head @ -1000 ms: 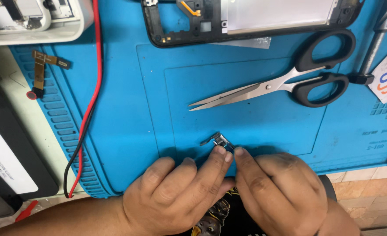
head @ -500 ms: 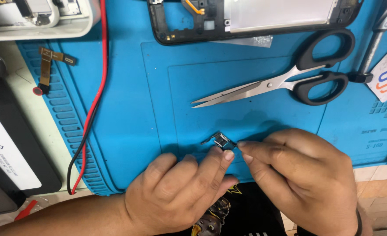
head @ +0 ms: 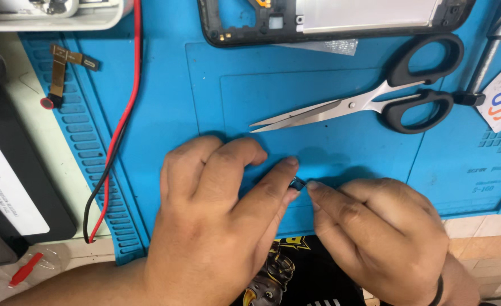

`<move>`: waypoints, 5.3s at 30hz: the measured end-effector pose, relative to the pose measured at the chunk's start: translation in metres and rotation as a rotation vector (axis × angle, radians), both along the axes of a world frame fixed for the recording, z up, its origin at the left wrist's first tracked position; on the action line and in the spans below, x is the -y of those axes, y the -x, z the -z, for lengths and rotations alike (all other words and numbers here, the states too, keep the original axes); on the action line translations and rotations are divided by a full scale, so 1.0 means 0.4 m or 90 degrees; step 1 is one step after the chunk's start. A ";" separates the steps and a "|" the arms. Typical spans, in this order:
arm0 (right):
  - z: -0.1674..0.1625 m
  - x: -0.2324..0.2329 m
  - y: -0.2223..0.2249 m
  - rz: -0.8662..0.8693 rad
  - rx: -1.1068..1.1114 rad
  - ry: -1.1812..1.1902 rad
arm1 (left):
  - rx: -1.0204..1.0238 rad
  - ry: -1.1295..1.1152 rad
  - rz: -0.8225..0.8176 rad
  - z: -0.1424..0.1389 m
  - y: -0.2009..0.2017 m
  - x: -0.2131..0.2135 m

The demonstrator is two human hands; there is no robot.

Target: The person sits at a repair bench and manipulates a small phone component with their fingers, pressing and flexing it, setting it on the mat and picking it up again, and holding it next to a disassembled phone frame. They continue handling the small part throughout the episode.

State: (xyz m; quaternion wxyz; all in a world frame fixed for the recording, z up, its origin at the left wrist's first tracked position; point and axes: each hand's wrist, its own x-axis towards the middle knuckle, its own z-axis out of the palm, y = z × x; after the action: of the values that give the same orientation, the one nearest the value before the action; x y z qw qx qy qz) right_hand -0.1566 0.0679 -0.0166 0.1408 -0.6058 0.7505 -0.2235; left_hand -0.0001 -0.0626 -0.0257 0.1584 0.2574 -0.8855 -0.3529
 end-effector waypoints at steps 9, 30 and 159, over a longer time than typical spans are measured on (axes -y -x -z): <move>-0.005 0.014 0.022 -0.147 -0.063 0.017 | 0.018 0.008 0.019 -0.003 0.004 0.005; -0.022 0.019 0.060 -0.039 0.115 -0.128 | 0.030 -0.005 0.052 -0.013 0.002 0.021; -0.042 0.049 0.066 -0.045 0.100 -0.196 | 0.072 -0.042 0.132 -0.025 0.035 0.037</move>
State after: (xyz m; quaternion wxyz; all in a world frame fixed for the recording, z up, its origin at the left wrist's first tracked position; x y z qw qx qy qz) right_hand -0.1831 0.0485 0.0002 0.2979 -0.5836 0.7407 -0.1479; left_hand -0.0142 -0.0774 -0.0159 0.0625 0.1890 -0.9028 -0.3813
